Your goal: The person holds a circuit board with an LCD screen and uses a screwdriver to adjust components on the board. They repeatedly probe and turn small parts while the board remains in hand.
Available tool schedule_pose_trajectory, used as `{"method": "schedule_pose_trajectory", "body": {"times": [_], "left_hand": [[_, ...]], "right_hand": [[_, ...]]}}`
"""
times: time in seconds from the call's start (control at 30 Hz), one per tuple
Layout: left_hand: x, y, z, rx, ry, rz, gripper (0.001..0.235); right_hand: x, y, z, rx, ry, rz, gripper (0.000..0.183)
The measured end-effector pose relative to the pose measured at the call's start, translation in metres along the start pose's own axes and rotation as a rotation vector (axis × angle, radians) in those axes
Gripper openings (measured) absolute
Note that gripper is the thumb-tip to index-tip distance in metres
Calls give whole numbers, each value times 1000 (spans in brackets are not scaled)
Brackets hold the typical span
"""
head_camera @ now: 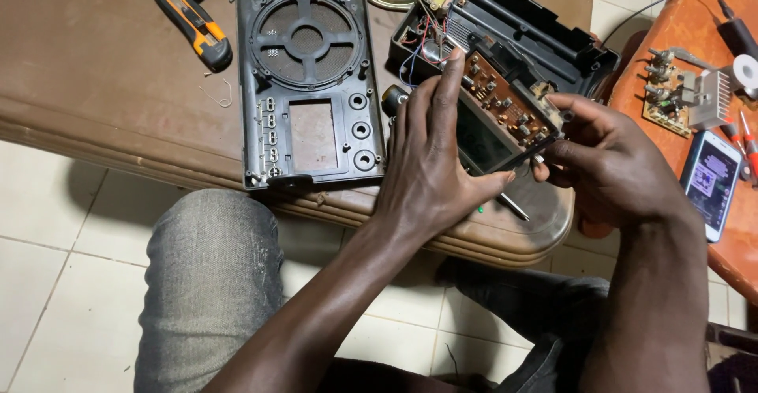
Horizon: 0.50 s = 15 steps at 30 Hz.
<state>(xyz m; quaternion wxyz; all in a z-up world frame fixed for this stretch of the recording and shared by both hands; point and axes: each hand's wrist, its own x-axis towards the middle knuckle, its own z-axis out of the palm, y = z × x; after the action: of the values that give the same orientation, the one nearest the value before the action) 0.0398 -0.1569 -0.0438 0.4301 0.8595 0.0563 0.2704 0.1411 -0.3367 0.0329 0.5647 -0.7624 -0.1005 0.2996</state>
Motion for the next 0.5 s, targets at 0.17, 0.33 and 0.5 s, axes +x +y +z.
{"method": "schedule_pose_trajectory", "body": {"times": [0.17,0.33,0.5], "left_hand": [[-1,-3,0,-34,3,21,149],[-4,-4,1,-73,9,72,147],[-4,-4,3,-43,19,28,143]], "right_hand": [[2,5,-4,-25,32,16,62],[-1,0,-3,-78,43,25,51],[-3,-12,7,-47,21,-18,35]]}}
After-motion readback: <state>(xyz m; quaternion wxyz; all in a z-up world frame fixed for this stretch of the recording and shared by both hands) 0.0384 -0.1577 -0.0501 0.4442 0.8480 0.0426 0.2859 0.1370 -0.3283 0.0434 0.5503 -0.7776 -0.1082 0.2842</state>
